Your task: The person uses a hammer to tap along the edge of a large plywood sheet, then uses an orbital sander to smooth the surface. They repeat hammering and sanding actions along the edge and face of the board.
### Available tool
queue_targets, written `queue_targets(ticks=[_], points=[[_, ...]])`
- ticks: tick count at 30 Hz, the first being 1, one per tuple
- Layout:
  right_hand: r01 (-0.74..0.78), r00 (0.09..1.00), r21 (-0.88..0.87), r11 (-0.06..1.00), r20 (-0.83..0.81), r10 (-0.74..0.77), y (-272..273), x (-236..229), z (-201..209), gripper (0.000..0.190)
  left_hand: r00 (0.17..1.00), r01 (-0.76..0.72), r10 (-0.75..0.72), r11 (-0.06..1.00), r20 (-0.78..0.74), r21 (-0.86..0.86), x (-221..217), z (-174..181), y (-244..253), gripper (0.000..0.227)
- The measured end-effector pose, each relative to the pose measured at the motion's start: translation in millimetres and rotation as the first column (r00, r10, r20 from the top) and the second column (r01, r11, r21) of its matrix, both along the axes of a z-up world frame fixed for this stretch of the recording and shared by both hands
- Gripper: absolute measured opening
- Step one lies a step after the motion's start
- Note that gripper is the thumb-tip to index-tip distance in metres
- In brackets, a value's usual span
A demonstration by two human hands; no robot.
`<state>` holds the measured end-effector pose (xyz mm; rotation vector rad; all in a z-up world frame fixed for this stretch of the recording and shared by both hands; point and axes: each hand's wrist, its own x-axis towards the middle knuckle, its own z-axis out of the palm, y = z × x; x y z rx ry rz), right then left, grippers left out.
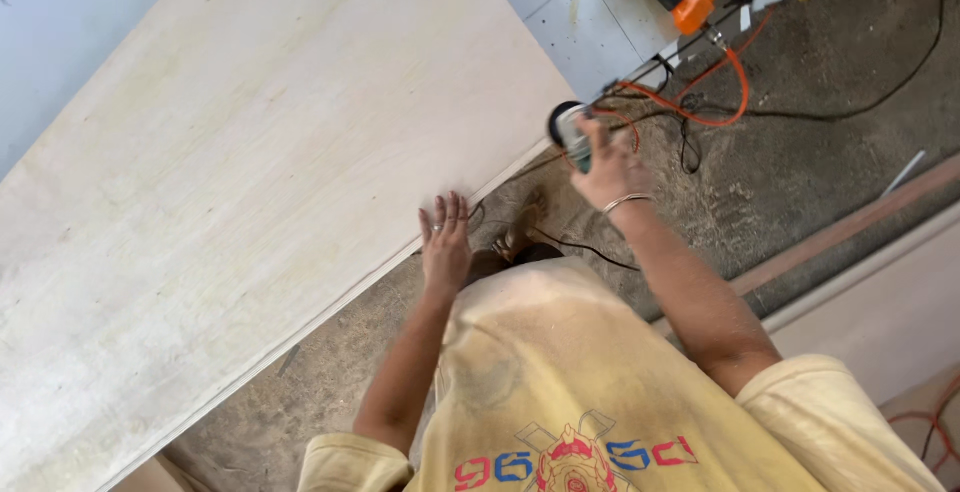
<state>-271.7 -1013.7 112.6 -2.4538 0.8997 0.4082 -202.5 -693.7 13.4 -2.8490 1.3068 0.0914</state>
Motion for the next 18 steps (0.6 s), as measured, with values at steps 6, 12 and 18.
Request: queue_targets(ticks=[6, 12, 18], points=[[0.047, 0.999, -0.007, 0.999, 0.000, -0.047, -4, -3, 5, 0.071, 0.982, -0.130, 0.123, 0.991, -0.141, -0.042, -25, -2, -14, 0.073], [-0.277, 0.957, 0.047, 0.960, -0.072, 0.280, 82, 5, 17, 0.068, 0.915, -0.289, 0.316, 0.947, -0.249, 0.141, -23, 21, 6, 0.071], [-0.160, 0.987, 0.023, 0.987, -0.017, 0.160, 27, 1, 36, 0.068, 0.654, -0.609, 0.668, 0.743, -0.354, 0.276, -42, 82, 72, 0.069]])
